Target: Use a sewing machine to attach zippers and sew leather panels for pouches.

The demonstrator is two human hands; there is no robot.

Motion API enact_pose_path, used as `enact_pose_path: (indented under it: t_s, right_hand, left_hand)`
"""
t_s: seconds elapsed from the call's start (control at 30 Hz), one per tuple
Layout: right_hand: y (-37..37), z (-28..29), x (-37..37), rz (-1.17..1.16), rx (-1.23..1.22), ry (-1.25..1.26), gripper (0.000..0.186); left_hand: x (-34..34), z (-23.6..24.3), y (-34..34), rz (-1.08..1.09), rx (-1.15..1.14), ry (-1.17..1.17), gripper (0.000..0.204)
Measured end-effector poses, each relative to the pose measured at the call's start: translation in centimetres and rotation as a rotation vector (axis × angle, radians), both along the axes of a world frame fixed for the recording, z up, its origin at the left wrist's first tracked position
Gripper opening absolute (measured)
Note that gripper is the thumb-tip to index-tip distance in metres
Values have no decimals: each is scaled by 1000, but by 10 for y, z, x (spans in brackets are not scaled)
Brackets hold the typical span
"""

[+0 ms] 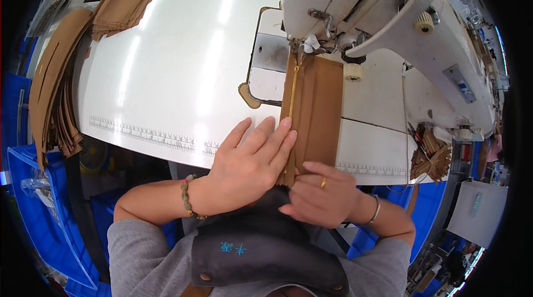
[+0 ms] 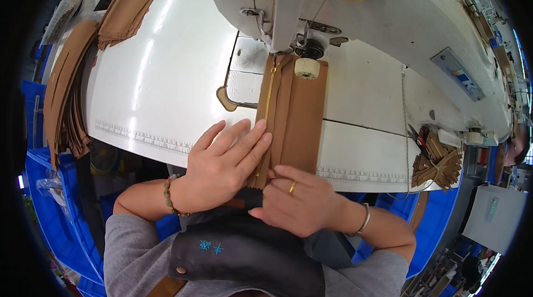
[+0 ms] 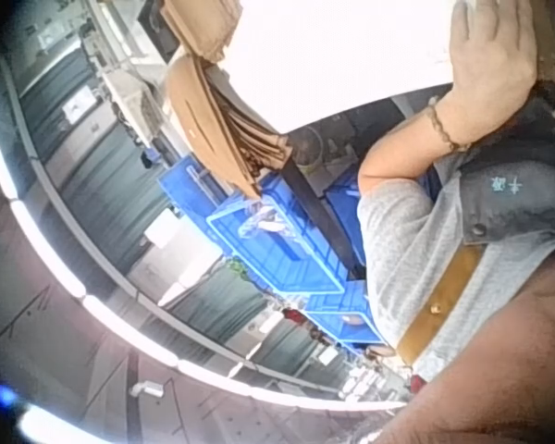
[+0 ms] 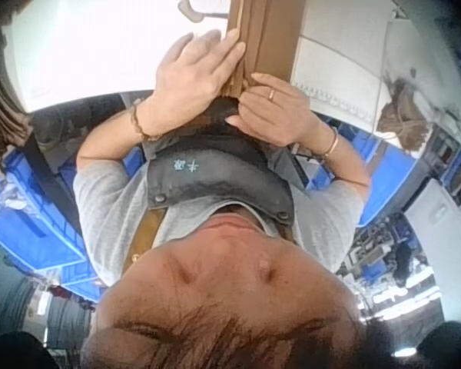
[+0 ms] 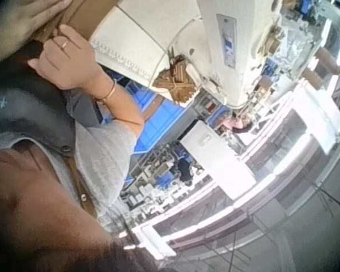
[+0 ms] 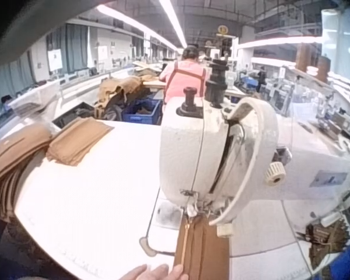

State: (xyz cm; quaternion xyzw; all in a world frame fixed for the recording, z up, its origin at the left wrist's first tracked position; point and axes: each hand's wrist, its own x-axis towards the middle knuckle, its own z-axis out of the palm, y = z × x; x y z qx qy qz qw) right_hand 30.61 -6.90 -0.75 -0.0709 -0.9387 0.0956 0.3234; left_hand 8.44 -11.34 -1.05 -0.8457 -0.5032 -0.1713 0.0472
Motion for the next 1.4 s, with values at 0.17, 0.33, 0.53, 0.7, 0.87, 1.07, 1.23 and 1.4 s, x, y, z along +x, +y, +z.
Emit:
enact_pose_path:
  t_s: [0.17,0.33,0.53,0.7,0.87,1.07,1.23,1.4]
  right_hand:
    - [71,10,-9,-256,-36,-206,30]
    - [100,-6,-28,-314,-106,-246,51]
    - [97,-6,-22,-310,-77,-298,73]
    - [94,-1,-21,-279,-47,-342,93]
    - [93,2,-24,-345,-15,-398,103]
    - [94,1,-22,-340,-19,-396,103]
    - [93,1,-22,-348,-12,-391,103]
    - [93,2,-22,-346,22,-392,103]
  left_hand:
    - [0,8,1,-10,-30,42,55]
    - [0,6,-3,-7,-76,-16,62]
    - [3,-16,-29,-16,-30,-33,71]
    - [-17,-22,-59,-120,-29,-213,65]
    - [-147,0,-49,440,130,169,50]
    - [-364,50,-41,1109,363,541,37]
    - [-414,50,-59,1169,286,556,33]
    - [-414,82,-62,1142,103,353,35]
